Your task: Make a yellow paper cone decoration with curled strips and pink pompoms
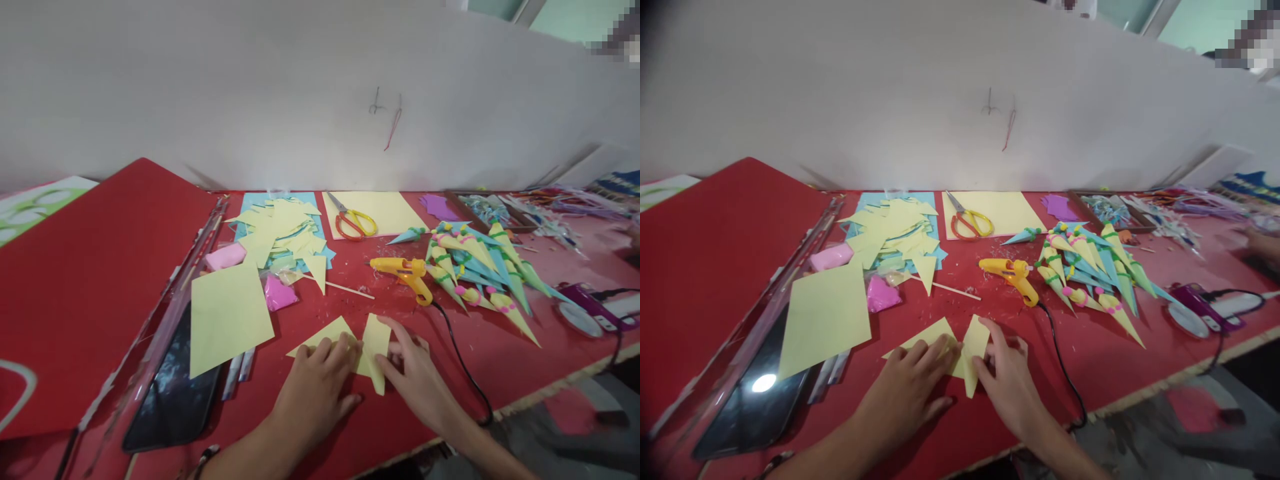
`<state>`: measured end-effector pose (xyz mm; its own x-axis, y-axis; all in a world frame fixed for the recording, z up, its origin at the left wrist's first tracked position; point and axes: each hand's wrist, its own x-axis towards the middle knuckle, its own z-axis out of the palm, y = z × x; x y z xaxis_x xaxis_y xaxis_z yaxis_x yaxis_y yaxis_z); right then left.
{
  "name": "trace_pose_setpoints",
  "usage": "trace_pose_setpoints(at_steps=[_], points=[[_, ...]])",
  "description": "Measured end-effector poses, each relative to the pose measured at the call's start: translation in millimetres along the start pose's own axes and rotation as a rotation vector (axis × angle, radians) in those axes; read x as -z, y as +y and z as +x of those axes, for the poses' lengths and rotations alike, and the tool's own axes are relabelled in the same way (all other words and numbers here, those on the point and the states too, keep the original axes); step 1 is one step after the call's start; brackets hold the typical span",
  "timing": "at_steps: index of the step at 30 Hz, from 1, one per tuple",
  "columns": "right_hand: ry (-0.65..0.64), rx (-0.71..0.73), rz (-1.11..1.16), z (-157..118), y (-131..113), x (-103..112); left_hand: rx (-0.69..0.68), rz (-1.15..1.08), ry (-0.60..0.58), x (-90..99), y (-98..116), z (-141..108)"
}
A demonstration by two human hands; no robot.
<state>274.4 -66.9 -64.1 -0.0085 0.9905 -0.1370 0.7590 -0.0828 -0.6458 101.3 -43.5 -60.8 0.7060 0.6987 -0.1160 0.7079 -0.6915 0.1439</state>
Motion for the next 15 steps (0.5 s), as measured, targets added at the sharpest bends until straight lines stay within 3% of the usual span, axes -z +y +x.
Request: trace_pose_setpoints(at_steps=[15], points=[[0.02, 0.18, -0.255, -7.4, 15.4, 11.7, -0.077, -0.007, -0.072, 1.2, 0.6, -3.4]])
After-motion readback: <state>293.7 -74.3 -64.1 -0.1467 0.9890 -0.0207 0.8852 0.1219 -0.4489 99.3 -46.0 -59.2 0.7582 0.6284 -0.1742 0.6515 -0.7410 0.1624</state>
